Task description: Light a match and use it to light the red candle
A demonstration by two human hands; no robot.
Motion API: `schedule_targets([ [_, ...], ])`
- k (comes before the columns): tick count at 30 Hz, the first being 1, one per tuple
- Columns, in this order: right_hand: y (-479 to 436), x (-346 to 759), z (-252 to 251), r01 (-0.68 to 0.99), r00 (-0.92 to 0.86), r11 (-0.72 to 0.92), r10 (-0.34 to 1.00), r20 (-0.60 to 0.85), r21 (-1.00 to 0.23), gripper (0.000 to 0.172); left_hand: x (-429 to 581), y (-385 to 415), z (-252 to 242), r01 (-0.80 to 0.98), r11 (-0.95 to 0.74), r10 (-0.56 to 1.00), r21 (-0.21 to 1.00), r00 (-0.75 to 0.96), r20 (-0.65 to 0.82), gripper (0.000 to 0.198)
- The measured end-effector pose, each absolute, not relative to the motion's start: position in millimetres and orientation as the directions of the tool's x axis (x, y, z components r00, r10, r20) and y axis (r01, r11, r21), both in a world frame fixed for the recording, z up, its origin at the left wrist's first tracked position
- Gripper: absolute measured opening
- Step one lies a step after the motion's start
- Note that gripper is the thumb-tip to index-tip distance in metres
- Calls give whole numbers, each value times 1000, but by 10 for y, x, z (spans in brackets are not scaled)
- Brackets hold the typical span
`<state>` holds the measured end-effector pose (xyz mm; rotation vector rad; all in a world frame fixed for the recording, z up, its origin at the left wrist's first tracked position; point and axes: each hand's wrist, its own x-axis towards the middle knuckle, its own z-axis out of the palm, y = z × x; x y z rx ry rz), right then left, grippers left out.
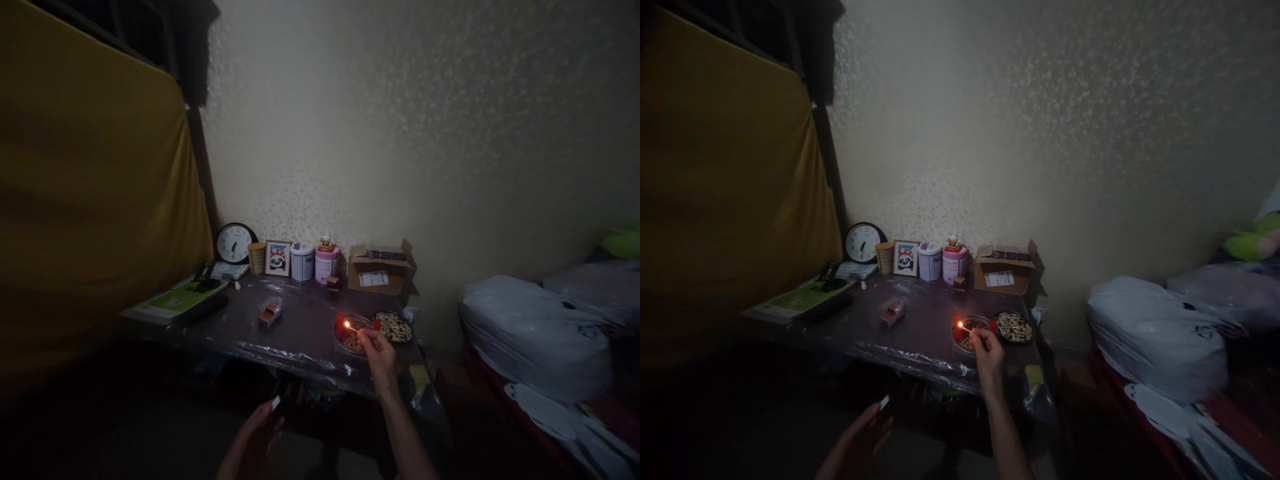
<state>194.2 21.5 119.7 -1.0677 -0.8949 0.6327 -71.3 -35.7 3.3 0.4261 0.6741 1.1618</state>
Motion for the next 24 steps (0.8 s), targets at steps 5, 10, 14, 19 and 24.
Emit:
schedule_targets([
  [5,311,1986,1185,67,519,381,776,358,-922,22,-716,-344,-9,-697,341,939,631,217,-269,25],
  [10,382,1979,1221,97,530,382,762,372,-919,25,-751,-342,-118,-736,311,949,602,208,-236,33],
  [14,445,1961,1258,138,533,393,744,403,-909,26,-725,-379,8,-725,299,954,620,217,-206,37],
  [19,524,1945,1288,200,520,404,728,446,-893,24,-671,-370,169,-696,396,914,599,235,-332,33],
  [24,585,1940,1278,251,508,404,719,475,-880,22,-664,-427,214,-718,376,922,586,228,-312,29],
])
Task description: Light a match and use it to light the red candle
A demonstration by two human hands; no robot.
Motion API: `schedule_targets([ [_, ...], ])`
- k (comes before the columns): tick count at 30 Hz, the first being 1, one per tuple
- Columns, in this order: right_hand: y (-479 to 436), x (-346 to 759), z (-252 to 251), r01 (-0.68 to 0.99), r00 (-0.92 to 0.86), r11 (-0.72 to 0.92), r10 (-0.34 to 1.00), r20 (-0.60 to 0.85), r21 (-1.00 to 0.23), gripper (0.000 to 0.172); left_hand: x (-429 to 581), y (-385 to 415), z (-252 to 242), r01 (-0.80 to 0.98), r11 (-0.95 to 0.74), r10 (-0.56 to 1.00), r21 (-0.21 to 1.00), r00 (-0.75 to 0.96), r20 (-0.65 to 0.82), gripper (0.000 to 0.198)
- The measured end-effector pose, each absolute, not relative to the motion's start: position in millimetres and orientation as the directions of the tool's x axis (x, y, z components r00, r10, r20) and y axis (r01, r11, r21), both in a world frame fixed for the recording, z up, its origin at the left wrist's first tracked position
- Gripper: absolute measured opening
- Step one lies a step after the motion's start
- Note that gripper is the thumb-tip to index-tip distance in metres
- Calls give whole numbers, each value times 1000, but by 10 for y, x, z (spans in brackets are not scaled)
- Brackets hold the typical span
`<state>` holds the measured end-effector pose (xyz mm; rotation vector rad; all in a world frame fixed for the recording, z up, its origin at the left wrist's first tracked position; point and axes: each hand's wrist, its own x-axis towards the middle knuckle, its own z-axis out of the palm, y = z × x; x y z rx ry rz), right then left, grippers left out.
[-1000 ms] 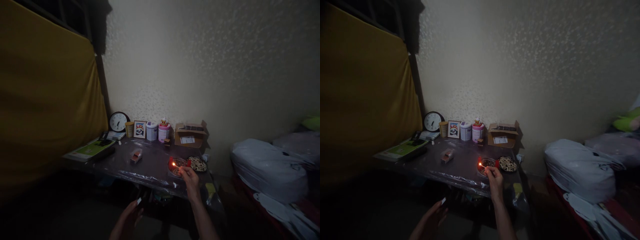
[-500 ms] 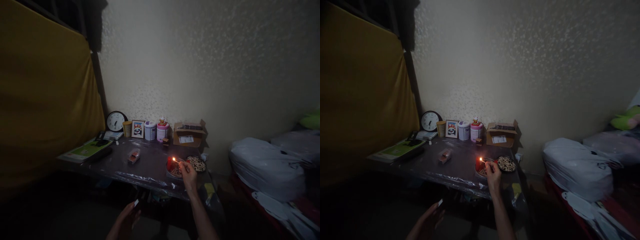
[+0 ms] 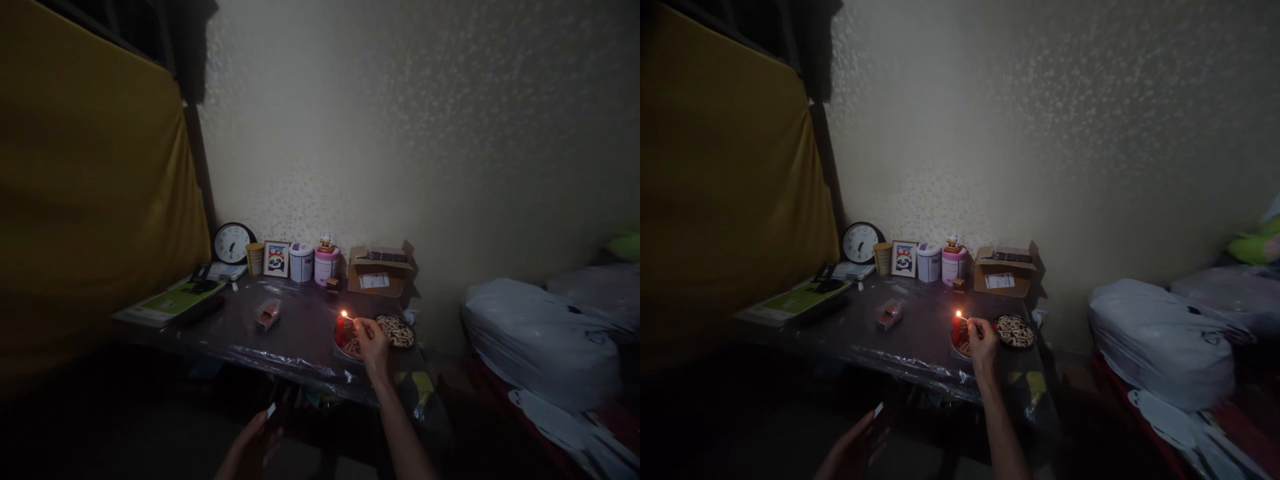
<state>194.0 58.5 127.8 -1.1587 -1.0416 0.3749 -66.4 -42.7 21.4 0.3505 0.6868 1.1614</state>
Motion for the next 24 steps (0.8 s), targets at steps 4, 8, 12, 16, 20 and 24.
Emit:
schedule_targets([
  [4,617,1942,1257,270,503,396,719,479,-878,20,-660,-397,205,-684,442,896,580,301,-328,37],
  [8,642,1941,1246,276,510,393,713,481,-877,21,-671,-314,115,-667,478,878,572,346,-330,37],
  [12,645,1935,1257,283,517,383,711,476,-879,21,-690,-301,55,-662,488,873,570,350,-341,42],
  [16,634,1928,1286,299,511,369,717,474,-880,21,-685,-331,93,-669,482,874,566,324,-361,39],
  [20,650,1940,1300,316,504,364,718,480,-876,21,-661,-360,189,-665,479,876,573,326,-355,40],
  [24,675,1960,1292,328,498,355,723,479,-876,21,-650,-368,236,-652,499,864,571,322,-388,38],
])
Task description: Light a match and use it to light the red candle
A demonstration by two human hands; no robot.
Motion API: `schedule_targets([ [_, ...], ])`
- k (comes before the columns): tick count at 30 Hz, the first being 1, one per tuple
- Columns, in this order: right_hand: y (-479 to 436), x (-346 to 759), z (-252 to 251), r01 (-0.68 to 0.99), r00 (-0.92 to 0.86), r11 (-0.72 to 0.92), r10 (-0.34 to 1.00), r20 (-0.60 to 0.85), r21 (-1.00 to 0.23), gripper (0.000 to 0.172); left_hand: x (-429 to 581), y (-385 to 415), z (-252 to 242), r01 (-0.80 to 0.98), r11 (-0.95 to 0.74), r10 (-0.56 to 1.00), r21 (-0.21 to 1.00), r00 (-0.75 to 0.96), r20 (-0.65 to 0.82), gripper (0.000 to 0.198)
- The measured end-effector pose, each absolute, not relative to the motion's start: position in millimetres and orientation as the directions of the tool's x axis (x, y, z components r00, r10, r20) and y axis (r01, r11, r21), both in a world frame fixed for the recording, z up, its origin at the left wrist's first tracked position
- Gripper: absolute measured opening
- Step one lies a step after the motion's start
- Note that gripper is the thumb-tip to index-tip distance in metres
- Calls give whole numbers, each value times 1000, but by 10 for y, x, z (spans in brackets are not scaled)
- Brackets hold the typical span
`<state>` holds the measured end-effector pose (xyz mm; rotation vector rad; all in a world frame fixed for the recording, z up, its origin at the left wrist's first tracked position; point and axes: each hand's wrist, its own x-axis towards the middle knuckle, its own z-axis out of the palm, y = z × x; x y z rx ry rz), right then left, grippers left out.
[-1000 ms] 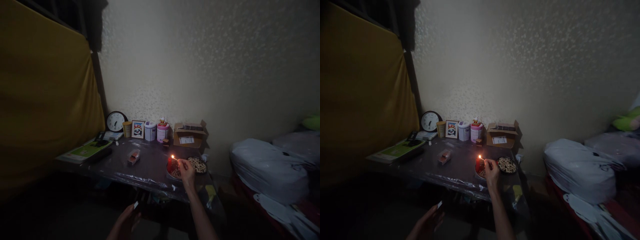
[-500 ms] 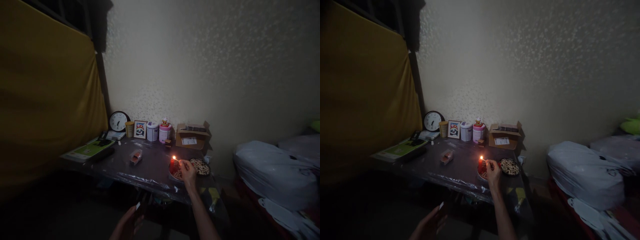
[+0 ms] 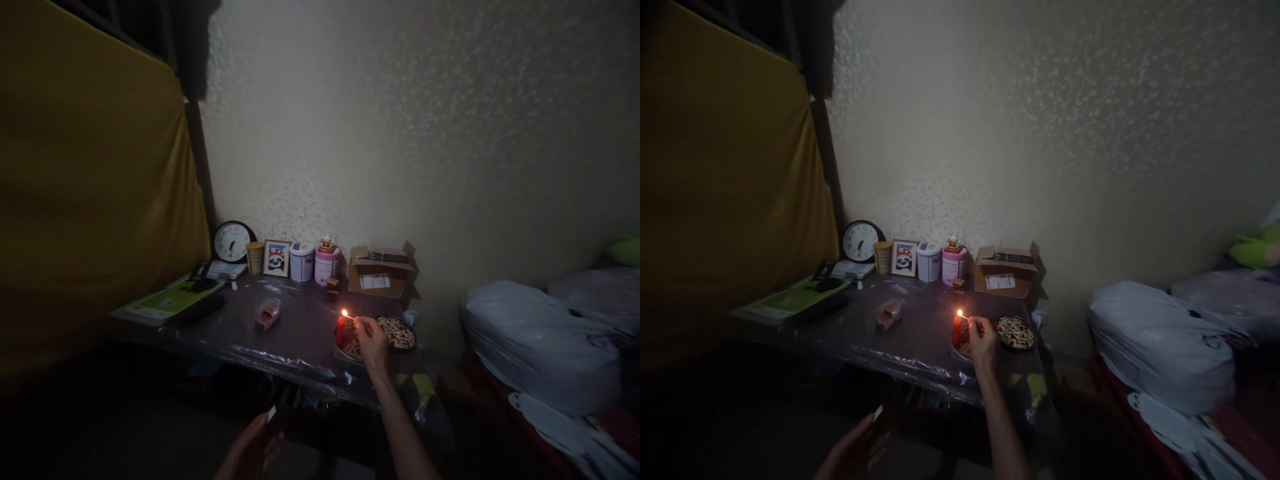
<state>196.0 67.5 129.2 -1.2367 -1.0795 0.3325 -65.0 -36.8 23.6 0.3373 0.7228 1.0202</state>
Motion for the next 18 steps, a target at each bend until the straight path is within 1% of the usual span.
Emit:
schedule_targets([
  [2,685,1958,1283,328,498,349,726,474,-878,21,-658,-376,231,-655,493,867,573,317,-383,39],
  [7,697,1919,1253,299,491,337,748,447,-893,23,-675,-421,218,-673,413,911,614,292,-292,43],
  [11,703,1897,1241,278,496,327,757,426,-903,22,-649,-401,245,-669,447,892,593,281,-355,41],
  [14,707,1896,1236,273,495,316,764,414,-909,23,-633,-380,291,-653,462,885,600,302,-353,41],
  [16,707,1896,1232,271,492,312,768,410,-911,23,-633,-400,331,-637,487,872,598,314,-376,36],
  [18,706,1896,1228,273,484,313,772,412,-909,24,-640,-449,370,-661,454,889,597,291,-353,31],
])
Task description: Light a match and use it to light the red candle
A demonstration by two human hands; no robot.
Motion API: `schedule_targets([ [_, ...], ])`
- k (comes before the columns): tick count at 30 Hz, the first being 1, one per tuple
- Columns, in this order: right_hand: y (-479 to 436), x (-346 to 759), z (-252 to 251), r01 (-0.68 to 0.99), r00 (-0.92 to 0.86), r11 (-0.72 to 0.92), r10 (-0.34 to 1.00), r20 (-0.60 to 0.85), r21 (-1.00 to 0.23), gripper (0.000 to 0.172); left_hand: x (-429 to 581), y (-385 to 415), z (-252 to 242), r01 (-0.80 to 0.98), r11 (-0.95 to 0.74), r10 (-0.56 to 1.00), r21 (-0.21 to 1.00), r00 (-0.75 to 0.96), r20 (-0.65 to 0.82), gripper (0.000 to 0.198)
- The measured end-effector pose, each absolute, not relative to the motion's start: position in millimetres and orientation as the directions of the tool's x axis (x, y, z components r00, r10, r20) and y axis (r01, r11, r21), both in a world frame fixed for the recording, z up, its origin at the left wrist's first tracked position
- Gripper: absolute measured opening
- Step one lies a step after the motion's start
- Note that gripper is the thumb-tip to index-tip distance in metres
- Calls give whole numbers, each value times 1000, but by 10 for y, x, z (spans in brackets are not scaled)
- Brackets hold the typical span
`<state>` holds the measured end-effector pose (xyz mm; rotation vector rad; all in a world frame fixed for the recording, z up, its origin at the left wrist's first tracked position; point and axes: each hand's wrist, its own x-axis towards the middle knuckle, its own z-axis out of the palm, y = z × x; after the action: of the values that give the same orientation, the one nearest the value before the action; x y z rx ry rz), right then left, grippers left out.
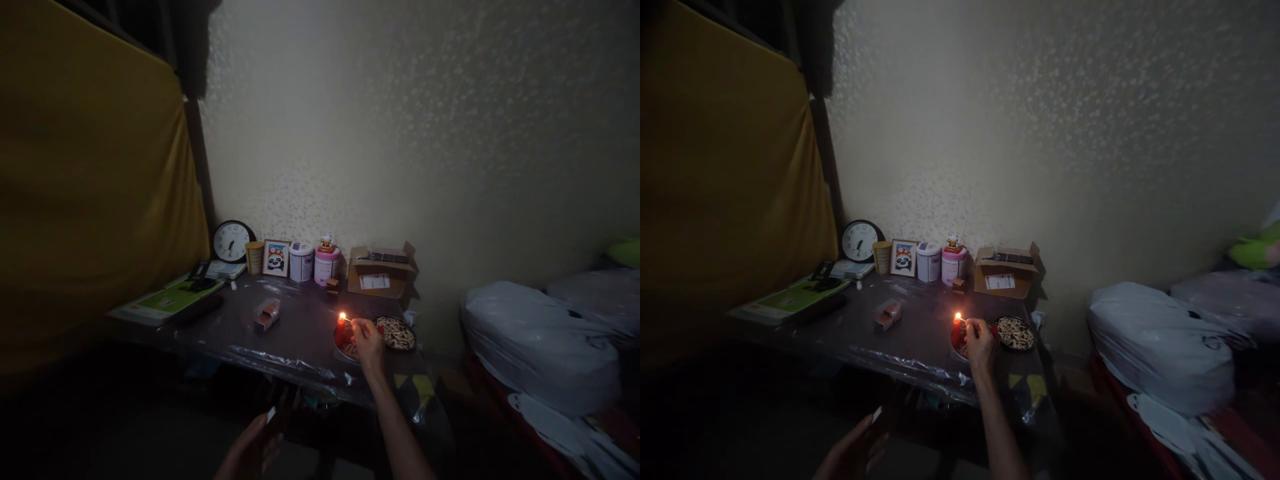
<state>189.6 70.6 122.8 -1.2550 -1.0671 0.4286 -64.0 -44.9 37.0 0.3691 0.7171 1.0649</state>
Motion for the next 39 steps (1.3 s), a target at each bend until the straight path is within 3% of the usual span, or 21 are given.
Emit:
schedule_targets([
  [3,708,1898,1218,282,475,316,774,418,-906,24,-651,-513,389,-696,370,929,616,262,-262,34],
  [14,741,1890,1184,292,467,299,785,408,-909,26,-628,-345,270,-630,488,869,604,292,-398,35],
  [26,721,1870,1230,309,476,298,774,418,-903,29,-660,-371,225,-636,446,895,629,325,-306,39],
  [39,687,1871,1265,330,479,281,772,417,-901,27,-669,-408,205,-654,431,902,622,312,-298,39],
])
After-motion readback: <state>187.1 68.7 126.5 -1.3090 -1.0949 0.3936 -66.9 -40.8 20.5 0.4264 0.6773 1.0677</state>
